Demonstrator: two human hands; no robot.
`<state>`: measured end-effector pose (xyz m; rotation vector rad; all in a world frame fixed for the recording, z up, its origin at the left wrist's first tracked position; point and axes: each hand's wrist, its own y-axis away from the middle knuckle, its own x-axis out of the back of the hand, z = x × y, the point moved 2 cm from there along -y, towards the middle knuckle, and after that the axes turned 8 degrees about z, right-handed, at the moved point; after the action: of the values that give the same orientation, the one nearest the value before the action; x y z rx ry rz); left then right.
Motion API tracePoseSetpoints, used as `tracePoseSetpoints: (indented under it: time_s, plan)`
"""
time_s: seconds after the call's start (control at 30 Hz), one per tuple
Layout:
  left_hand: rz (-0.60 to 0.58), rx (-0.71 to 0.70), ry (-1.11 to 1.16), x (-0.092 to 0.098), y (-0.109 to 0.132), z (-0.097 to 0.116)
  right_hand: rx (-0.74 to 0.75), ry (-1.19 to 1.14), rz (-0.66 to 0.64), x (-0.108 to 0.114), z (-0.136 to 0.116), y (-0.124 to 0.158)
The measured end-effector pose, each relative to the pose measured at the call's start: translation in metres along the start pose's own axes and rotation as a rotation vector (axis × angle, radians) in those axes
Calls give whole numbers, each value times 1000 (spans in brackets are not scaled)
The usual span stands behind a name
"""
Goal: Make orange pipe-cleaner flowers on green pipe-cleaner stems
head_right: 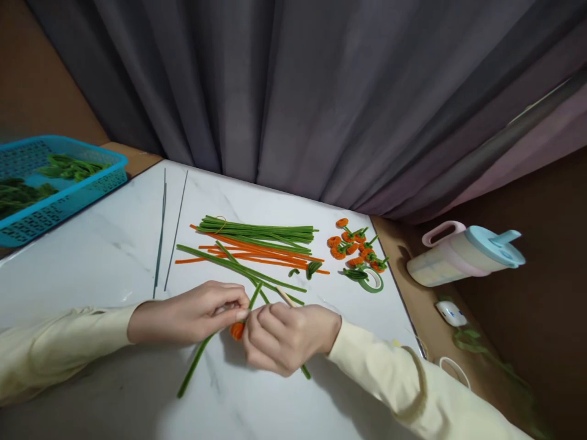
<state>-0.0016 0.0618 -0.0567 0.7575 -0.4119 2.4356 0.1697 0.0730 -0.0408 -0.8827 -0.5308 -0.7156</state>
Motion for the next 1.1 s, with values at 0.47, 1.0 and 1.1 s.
tracePoseSetpoints:
  time_s: [0.47, 1.0, 1.1]
  plan:
    - [598, -755, -935, -1, 11, 0, -2120, -1118, 188, -14, -20, -11]
    - [436, -496, -777, -7, 11, -2, -1458, -295, 163, -24, -26, -15]
    - [378, -371, -584, -4, 10, -1, -1367, -244, 175, -28, -28, -14]
